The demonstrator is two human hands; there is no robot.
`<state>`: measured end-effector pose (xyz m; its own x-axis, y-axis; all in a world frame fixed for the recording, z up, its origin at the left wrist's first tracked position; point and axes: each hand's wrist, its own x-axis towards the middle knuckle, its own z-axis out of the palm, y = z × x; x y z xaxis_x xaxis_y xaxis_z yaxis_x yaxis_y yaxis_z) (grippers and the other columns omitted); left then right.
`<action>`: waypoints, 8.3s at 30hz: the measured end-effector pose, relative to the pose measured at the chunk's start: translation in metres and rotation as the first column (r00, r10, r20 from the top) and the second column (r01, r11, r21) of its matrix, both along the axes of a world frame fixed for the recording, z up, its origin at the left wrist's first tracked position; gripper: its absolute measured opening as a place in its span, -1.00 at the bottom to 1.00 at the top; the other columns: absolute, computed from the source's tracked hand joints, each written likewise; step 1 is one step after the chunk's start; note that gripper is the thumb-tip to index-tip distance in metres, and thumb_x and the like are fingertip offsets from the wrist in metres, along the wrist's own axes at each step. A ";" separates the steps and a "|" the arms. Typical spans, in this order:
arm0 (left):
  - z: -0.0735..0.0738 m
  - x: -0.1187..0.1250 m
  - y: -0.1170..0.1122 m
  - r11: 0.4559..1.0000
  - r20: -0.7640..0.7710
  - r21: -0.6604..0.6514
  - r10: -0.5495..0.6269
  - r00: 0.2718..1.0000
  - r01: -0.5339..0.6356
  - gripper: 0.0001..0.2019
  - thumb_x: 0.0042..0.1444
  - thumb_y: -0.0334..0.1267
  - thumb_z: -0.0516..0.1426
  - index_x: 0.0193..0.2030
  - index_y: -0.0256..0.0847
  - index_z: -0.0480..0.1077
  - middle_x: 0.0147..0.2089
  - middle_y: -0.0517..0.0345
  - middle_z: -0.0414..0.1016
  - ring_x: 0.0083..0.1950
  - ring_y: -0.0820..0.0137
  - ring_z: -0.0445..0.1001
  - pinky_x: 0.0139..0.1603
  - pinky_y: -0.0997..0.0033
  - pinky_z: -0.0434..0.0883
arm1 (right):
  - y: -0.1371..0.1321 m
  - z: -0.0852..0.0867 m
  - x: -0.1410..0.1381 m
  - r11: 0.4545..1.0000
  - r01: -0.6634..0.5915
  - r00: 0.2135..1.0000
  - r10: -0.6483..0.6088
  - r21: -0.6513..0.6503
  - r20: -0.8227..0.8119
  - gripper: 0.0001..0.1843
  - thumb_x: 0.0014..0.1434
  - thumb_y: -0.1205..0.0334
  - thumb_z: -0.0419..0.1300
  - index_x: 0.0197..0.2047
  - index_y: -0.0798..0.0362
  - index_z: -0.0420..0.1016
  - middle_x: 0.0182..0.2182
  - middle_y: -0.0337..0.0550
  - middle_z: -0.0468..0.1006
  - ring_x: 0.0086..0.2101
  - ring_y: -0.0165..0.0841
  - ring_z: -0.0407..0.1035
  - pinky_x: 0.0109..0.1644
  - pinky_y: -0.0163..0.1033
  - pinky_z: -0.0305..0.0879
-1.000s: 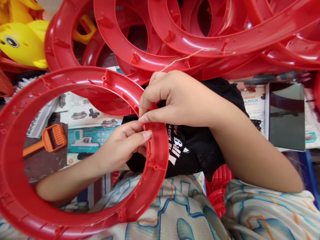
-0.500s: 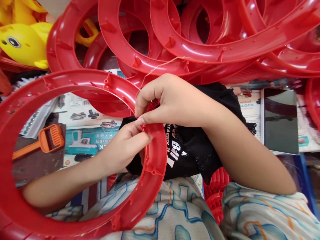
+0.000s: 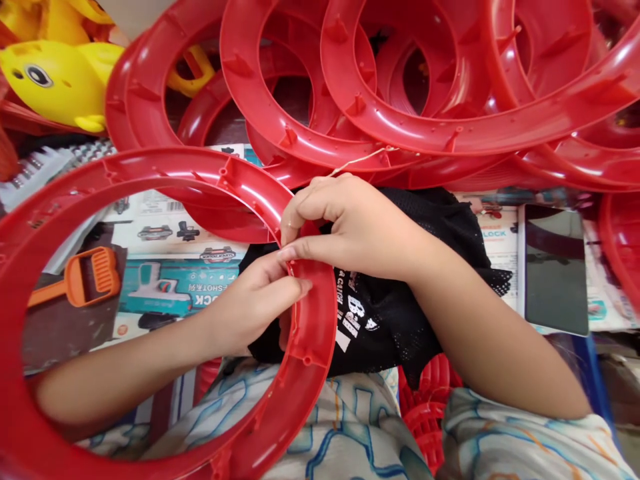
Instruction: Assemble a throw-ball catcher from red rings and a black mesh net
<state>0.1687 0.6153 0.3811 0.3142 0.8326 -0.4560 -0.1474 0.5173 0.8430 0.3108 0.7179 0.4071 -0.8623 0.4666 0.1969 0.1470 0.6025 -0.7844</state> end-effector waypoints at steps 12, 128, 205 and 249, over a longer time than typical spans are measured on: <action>0.008 -0.011 -0.003 0.995 0.016 -0.051 -0.081 0.997 0.082 -0.95 0.12 -0.37 0.01 -0.32 -0.15 0.24 -0.54 0.31 0.44 -0.60 0.50 0.42 -0.61 0.58 0.34 | -0.005 0.006 0.000 0.989 0.083 0.994 -0.073 -0.122 0.082 -0.97 0.11 0.37 0.27 -0.37 0.10 0.53 -0.37 -0.23 0.58 -0.34 -0.45 0.42 -0.23 -0.33 0.36; 0.000 0.004 -0.031 0.927 0.144 0.027 0.365 0.920 -0.373 -0.82 0.23 -0.29 0.13 -0.07 -0.19 0.22 -0.33 0.29 0.48 -0.37 0.56 0.44 -0.35 0.59 0.40 | -0.017 0.000 -0.006 0.992 0.045 0.995 -0.056 0.120 0.086 -0.83 0.25 0.28 0.15 -0.30 0.08 0.56 -0.37 -0.20 0.61 -0.35 -0.44 0.46 -0.30 -0.34 0.29; -0.016 -0.003 -0.049 0.957 0.520 -0.159 0.289 0.804 -0.242 -0.55 0.07 -0.10 0.31 0.01 -0.20 0.28 -0.16 0.13 0.49 -0.30 0.52 0.47 -0.25 0.51 0.45 | -0.014 0.002 0.002 0.987 -0.131 0.991 0.128 0.098 0.034 -0.89 0.23 0.28 0.21 -0.34 0.05 0.54 -0.31 -0.25 0.58 -0.17 -0.36 0.32 0.01 -0.19 0.23; -0.002 -0.020 -0.046 0.999 0.195 0.024 0.025 0.980 -0.030 -0.81 0.29 -0.23 0.07 0.02 -0.10 0.34 -0.32 0.29 0.25 -0.43 0.55 0.11 -0.46 0.49 0.12 | -0.038 0.005 0.002 0.722 -0.092 0.983 -0.042 0.686 0.177 -0.92 0.30 0.37 0.09 -0.19 -0.02 0.32 -0.31 -0.24 0.52 -0.25 -0.28 0.24 -0.13 -0.03 0.05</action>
<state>0.1488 0.5694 0.3793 0.3716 0.8531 -0.3663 -0.3239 0.4889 0.8100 0.3132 0.6798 0.4123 -0.9218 0.2372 0.3067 0.2116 0.9706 -0.1146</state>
